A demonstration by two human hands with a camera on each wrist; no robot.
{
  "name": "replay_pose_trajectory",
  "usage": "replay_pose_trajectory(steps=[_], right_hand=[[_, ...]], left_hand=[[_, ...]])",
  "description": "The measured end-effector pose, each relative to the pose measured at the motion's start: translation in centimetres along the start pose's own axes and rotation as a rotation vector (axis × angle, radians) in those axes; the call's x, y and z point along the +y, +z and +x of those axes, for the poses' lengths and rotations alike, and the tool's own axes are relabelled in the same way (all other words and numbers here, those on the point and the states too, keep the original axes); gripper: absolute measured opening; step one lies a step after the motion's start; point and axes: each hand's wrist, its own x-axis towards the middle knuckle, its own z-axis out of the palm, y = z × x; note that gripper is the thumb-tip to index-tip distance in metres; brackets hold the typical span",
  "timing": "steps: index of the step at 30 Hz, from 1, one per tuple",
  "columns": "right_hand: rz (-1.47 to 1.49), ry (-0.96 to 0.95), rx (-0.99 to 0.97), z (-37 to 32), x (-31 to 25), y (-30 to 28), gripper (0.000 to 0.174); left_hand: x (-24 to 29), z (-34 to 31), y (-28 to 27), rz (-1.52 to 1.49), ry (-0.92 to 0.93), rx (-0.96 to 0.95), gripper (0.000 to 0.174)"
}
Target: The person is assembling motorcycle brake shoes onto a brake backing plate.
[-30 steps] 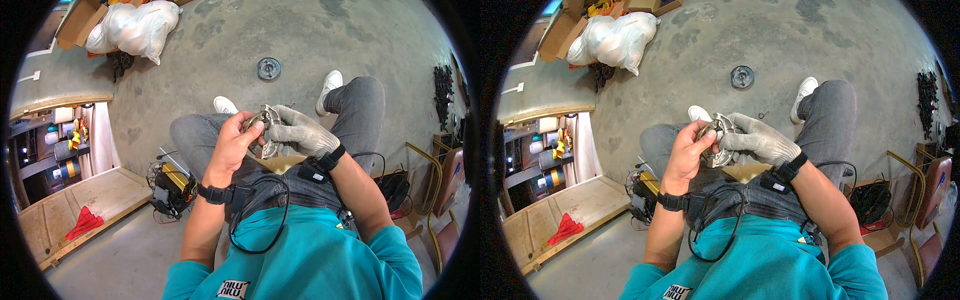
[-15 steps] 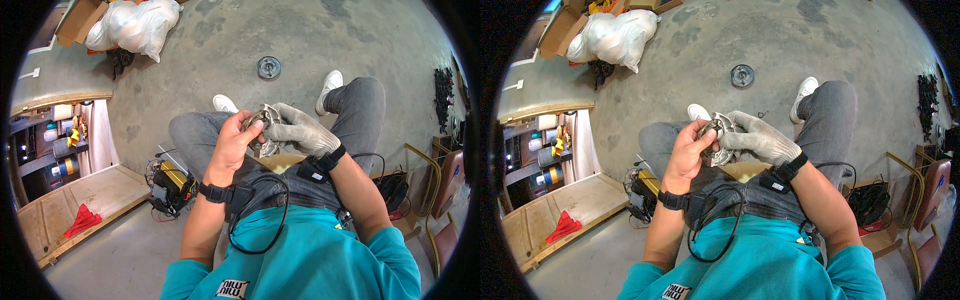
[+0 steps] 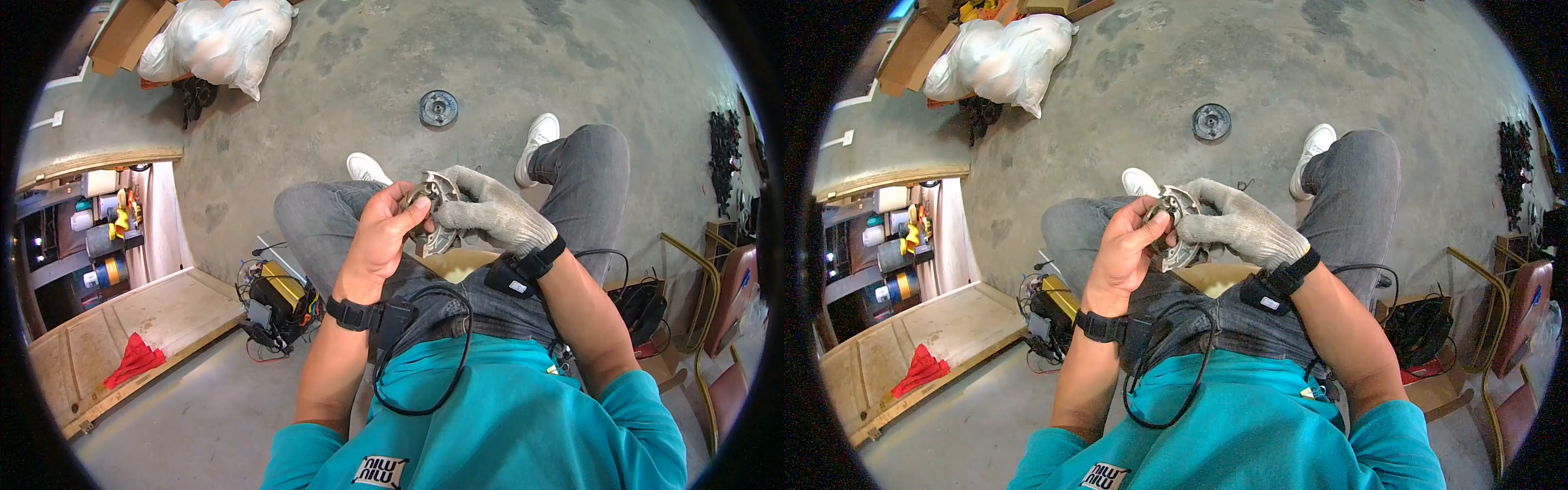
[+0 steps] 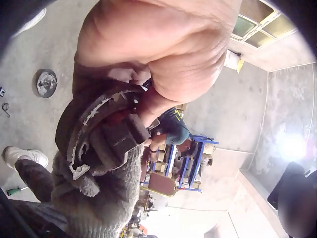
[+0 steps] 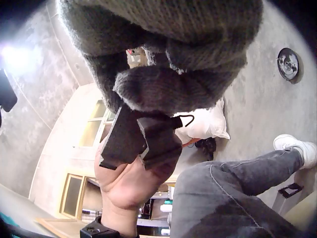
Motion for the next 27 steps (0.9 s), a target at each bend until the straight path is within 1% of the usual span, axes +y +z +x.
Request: replay_pose_trajectory(steps=[13,16,18,27], right_hand=[[0.009,-0.012,0.02,-0.09,-0.4,0.05,0.042],[-0.001,0.045,-0.002,0.04,-0.19,-0.33,0.041],[0.022,0.007,-0.01,0.01,-0.32,-0.21,0.04],[-0.019,-0.004,0.011,0.15,0.12,-0.45,0.041]], left_hand=[[-0.56,0.3,-0.25,-0.048,0.01,0.003,0.015],[-0.65,0.34,-0.15,-0.061,0.01,0.009,0.015],[-0.65,0.34,-0.12,-0.068,0.015,0.015,0.015],[-0.51,0.27,-0.1,-0.067,0.004,0.032,0.015]])
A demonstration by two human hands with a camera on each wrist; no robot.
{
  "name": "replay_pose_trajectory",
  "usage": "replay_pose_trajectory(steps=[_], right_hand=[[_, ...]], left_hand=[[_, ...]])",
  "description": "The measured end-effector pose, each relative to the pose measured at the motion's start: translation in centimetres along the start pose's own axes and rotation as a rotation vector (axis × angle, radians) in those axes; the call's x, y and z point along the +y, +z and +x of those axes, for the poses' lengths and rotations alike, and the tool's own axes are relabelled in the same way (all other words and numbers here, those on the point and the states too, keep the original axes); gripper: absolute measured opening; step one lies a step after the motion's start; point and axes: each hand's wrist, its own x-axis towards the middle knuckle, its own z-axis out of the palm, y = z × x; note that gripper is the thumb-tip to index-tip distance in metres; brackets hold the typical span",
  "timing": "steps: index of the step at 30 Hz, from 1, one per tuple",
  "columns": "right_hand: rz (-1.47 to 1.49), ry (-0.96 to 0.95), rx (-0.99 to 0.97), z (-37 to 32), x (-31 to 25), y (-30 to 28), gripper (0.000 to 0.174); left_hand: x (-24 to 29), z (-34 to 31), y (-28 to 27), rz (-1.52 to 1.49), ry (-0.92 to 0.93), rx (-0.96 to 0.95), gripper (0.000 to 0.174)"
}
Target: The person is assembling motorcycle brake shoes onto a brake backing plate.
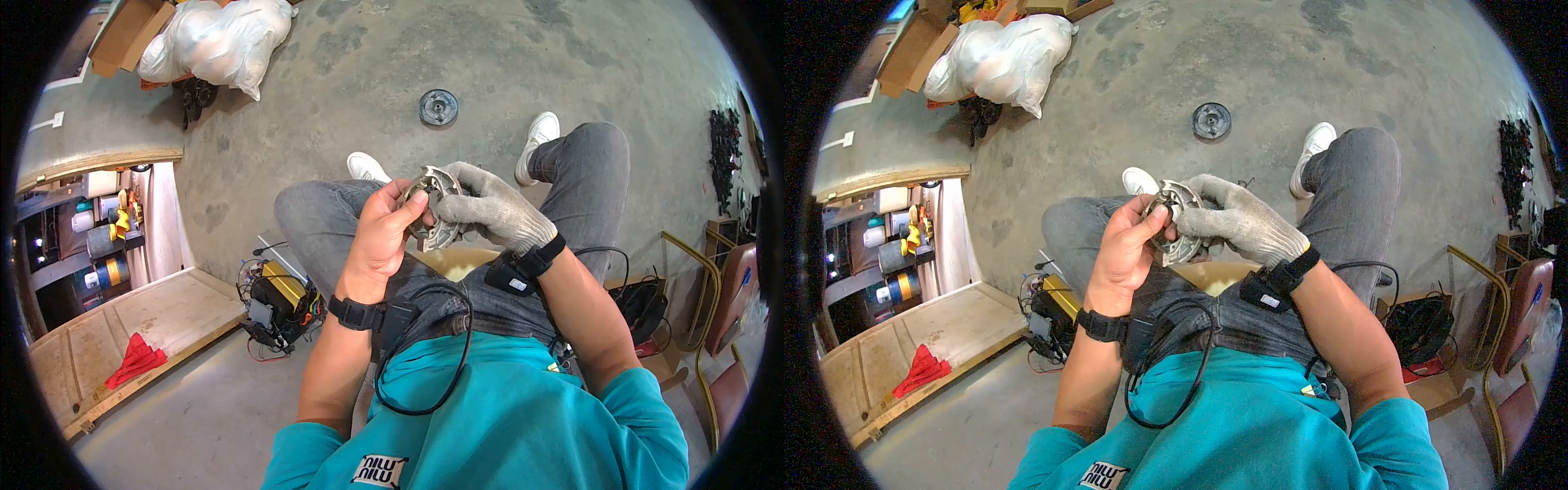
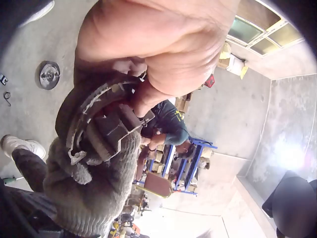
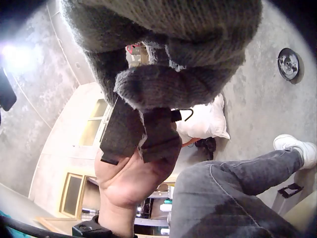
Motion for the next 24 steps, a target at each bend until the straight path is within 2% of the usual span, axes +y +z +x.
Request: replay_pose_trajectory(steps=[13,16,24], right_hand=[[-0.027,-0.031,0.012,0.0,0.4,0.2,0.044],[0.042,-0.043,-0.014,-0.1,0.2,0.3,0.046],[-0.019,0.041,0.036,-0.7,-1.4,0.3,0.048]], left_hand=[[0.0,-0.1,-0.4,0.015,-0.014,-0.003,0.016],[-0.1,0.0,-0.2,0.001,-0.021,0.01,0.018],[-0.3,0.4,-0.2,0.011,-0.042,0.003,0.021]])
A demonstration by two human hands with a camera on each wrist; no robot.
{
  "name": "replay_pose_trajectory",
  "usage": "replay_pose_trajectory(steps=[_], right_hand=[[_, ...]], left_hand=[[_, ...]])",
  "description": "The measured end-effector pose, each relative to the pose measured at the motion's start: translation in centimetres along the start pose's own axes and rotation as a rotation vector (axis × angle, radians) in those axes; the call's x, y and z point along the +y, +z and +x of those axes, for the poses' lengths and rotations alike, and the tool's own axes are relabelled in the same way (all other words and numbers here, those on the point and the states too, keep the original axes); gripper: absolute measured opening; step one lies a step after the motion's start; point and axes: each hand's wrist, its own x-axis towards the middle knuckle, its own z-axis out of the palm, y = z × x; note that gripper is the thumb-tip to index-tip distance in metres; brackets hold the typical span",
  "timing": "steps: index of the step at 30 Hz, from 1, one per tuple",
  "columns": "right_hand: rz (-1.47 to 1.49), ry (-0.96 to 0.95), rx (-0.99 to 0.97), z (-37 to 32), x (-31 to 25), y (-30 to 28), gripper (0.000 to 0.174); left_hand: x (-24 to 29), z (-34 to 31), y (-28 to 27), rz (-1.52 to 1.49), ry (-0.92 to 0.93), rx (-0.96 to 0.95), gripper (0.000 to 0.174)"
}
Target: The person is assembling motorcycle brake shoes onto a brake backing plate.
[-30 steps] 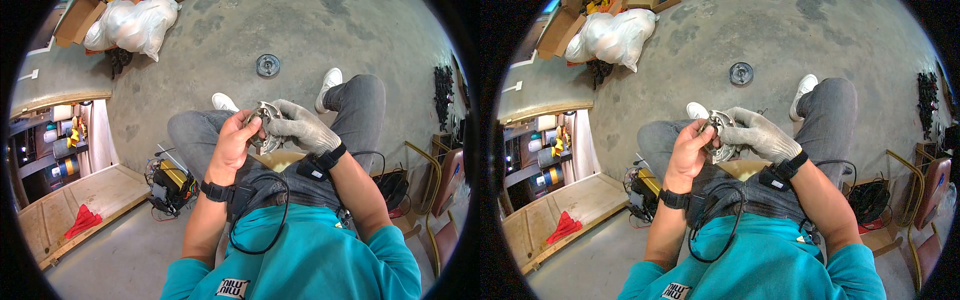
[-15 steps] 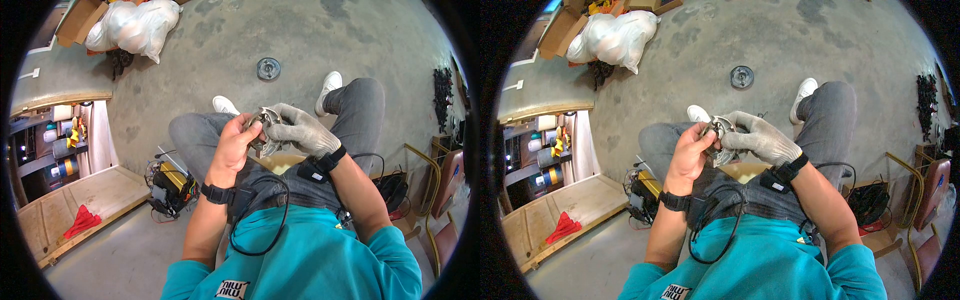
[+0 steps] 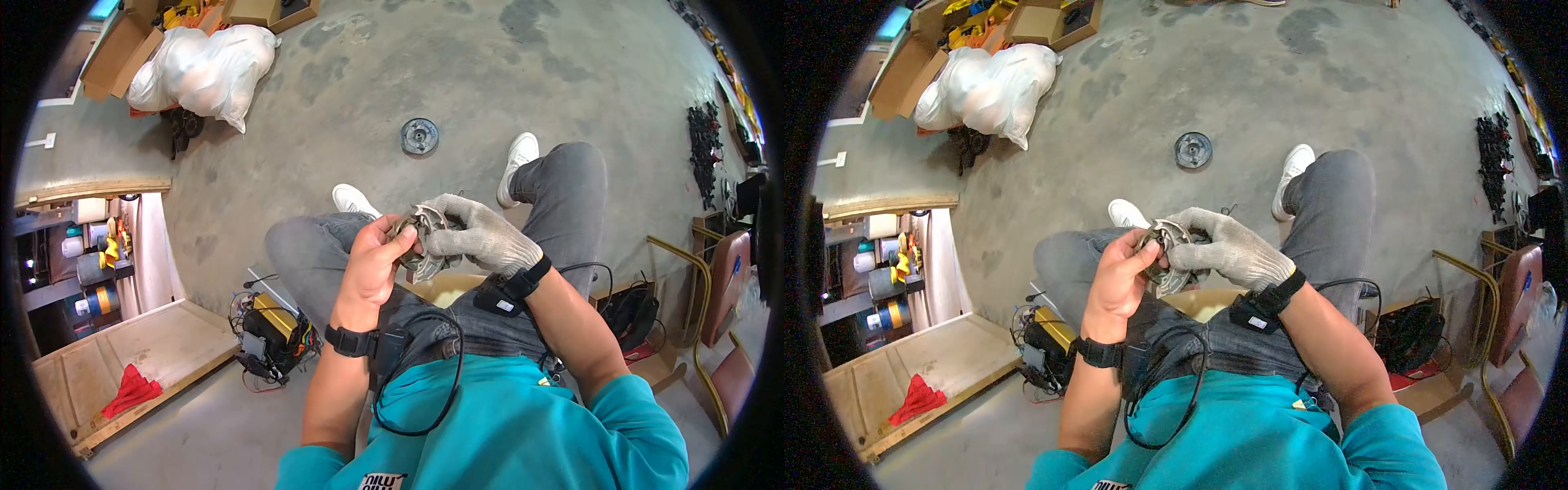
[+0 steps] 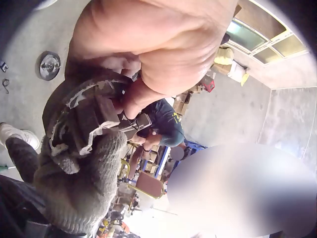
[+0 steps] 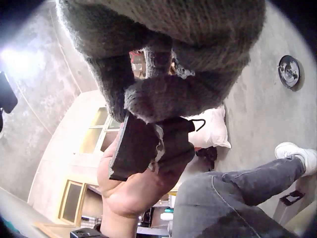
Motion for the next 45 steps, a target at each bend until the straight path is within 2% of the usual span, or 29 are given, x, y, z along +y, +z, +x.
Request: replay_pose_trajectory(steps=[11,18,23,26,28,30,32,33,38,42,45], right_hand=[[-0.014,-0.024,0.045,-0.1,0.6,-0.2,0.044],[0.014,-0.047,-0.022,0.1,1.4,-0.8,0.047],[-0.09,-0.065,0.015,-0.3,0.4,0.1,0.05],[-0.15,0.003,0.054,-0.1,0.3,0.3,0.051],[-0.145,-0.072,0.05,0.0,0.6,0.2,0.05],[-0.118,-0.019,0.044,-0.1,0.4,0.1,0.049],[-0.12,-0.085,0.035,0.0,0.7,0.0,0.047],[-0.135,-0.03,0.016,-0.2,0.2,-0.1,0.046],[-0.172,-0.045,0.04,-0.3,0.1,-0.2,0.044],[-0.161,-0.049,0.088,-0.3,0.0,-0.1,0.043],[-0.139,-0.032,0.115,-0.4,-0.7,0.3,0.044]], left_hand=[[-0.3,0.0,0.3,0.023,0.07,0.032,0.016],[0.1,0.1,0.6,-0.022,-0.008,-0.004,0.018],[-0.4,0.0,0.0,-0.051,-0.03,0.014,0.021],[-0.5,-0.1,0.0,-0.124,-0.035,0.043,0.021],[-0.6,0.0,-0.2,-0.137,-0.034,0.035,0.02],[-0.9,0.0,-0.9,-0.128,-0.02,-0.055,0.022],[-1.0,0.0,-1.0,-0.119,-0.038,-0.064,0.022],[-0.7,0.0,-0.5,-0.119,-0.038,-0.04,0.022],[-0.6,0.1,-0.1,-0.061,0.04,-0.05,0.022],[-0.6,0.2,0.5,-0.121,-0.013,-0.044,0.022],[-0.7,0.3,0.7,-0.082,0.025,0.052,0.022]])
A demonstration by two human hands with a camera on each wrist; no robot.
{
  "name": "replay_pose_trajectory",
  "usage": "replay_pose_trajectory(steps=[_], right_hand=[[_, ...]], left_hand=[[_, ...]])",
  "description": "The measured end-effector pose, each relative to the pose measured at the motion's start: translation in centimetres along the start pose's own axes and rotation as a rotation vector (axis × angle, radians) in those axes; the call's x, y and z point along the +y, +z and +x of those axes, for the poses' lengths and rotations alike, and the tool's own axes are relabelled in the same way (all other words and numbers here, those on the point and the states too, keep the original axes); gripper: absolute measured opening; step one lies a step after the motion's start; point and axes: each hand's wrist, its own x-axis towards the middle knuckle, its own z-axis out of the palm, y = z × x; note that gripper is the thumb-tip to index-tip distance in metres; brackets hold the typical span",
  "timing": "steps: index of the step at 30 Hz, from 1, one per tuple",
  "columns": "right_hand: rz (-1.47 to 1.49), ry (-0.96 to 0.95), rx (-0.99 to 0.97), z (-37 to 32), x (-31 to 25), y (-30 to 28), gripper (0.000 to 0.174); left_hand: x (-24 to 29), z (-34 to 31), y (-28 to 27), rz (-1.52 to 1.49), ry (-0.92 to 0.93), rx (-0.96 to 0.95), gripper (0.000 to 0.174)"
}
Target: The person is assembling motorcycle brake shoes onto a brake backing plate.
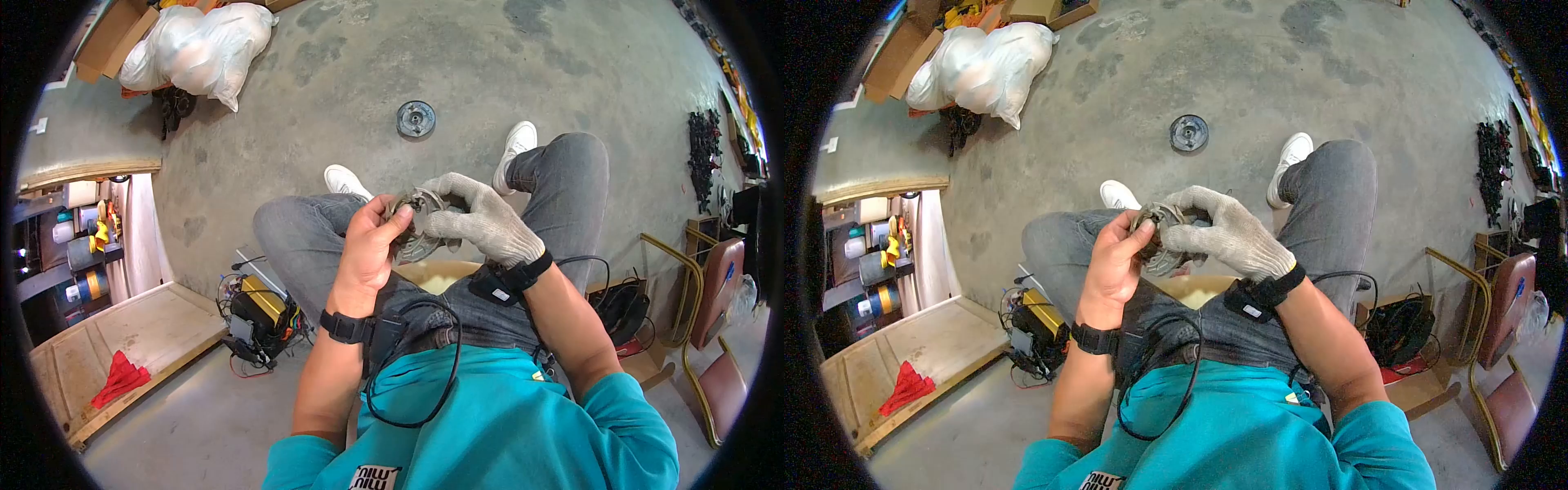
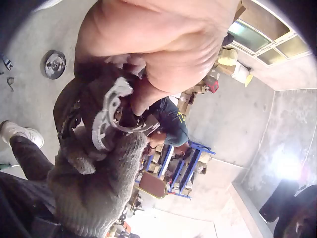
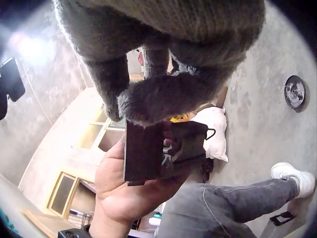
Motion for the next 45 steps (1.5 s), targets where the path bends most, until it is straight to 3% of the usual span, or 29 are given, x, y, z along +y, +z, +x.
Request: replay_pose_trajectory(steps=[3,10,12,25,32,37,40,45], right_hand=[[-0.063,0.043,0.043,0.3,0.3,0.2,0.045],[-0.042,0.095,0.051,0.9,0.7,-0.3,0.042],[-0.013,-0.06,0.062,1.2,1.6,-0.2,0.039],[-0.097,-0.027,-0.02,1.1,1.5,0.0,0.038],[-0.087,0.103,-0.08,1.0,1.5,-0.2,0.039],[0.086,0.046,-0.049,1.7,2.1,0.3,0.036],[0.044,0.153,-0.053,1.2,1.1,0.2,0.033],[0.204,0.089,-0.052,2.2,3.5,0.2,0.03]], left_hand=[[-0.2,0.3,-0.5,-0.043,0.039,0.053,0.02],[0.3,0.2,-2.2,0.037,-0.037,-0.014,0.017],[0.4,0.1,-1.9,0.036,-0.048,-0.038,0.016],[-0.4,-0.3,-2.6,0.003,-0.067,-0.025,0.015],[-0.8,-0.1,-3.5,0.027,-0.105,-0.019,0.022],[-1.2,0.1,-2.1,0.026,-0.065,0.058,0.029],[-1.7,0.5,-3.4,-0.017,-0.124,0.006,0.034],[-2.0,0.6,-4.2,0.044,-0.161,-0.037,0.033]])
